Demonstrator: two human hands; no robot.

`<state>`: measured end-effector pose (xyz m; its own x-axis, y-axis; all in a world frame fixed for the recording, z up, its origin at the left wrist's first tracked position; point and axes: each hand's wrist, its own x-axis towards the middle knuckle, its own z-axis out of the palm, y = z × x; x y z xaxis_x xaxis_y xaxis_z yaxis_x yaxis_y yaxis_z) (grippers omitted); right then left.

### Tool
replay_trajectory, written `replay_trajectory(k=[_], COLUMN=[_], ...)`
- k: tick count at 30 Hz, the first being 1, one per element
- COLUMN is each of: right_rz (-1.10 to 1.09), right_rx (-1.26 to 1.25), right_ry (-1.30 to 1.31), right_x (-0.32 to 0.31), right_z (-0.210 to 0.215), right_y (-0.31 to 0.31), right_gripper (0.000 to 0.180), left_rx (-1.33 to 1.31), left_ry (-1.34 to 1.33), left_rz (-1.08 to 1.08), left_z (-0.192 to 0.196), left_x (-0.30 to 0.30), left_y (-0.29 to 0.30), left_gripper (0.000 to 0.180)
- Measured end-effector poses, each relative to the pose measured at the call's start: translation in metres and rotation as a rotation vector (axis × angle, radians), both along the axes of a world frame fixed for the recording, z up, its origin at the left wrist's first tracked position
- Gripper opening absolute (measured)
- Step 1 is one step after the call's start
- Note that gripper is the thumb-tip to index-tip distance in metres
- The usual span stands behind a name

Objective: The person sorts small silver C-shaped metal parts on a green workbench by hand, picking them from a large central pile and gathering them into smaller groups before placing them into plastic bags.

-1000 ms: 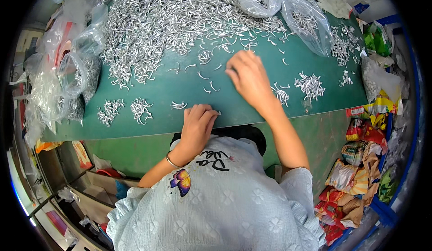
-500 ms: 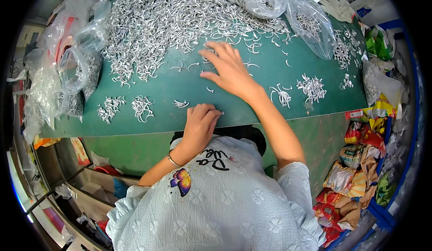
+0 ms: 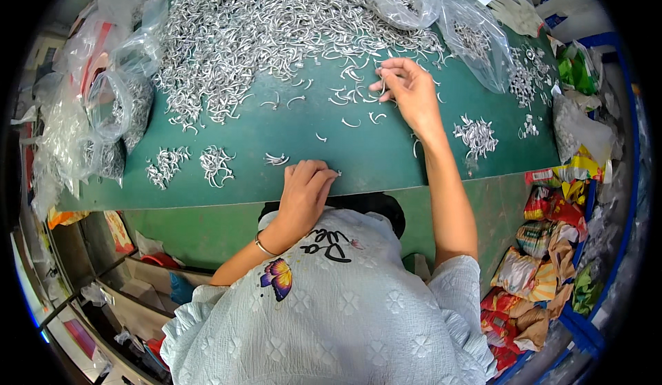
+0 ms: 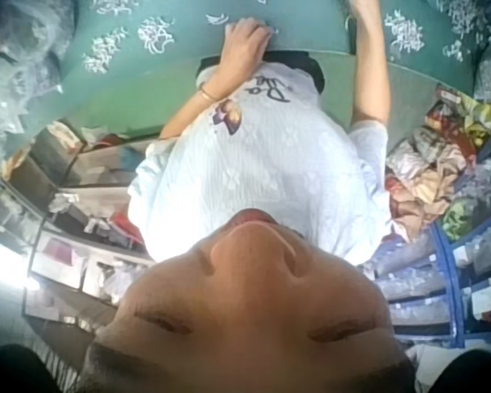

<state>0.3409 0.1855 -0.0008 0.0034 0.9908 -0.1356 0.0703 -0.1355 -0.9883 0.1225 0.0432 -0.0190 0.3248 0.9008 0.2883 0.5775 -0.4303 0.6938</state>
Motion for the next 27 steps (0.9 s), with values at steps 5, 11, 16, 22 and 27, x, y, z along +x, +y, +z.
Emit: replay_trajectory(k=[5,11,16,22,27], right_rz=[-0.038,0.220,0.200,0.020,0.041], right_rx=[0.474,0.564,0.600,0.581,0.521], right_ry=[-0.861,-0.895,-0.761,-0.998,-1.031], right_x=[-0.009,-0.038,-0.028,-0.021,-0.026], right_z=[0.011,0.005,0.000,-0.015,-0.010], right_y=[-0.014,-0.024,-0.029,-0.018,-0.016], right_gripper=[0.013,0.016,0.014,0.014,0.007], left_rx=[0.006,-0.008,-0.003,0.003,-0.003], left_ry=[-0.006,0.016,0.019,0.017,0.020], left_rz=[0.002,-0.005,-0.004,-0.016,-0.019], left_z=[-0.001,0.000,0.000,-0.002,-0.001], left_x=[0.000,0.000,0.000,0.003,0.001], left_y=[0.000,0.000,0.000,0.001,0.001], left_gripper=[0.022,0.023,0.022,0.022,0.022])
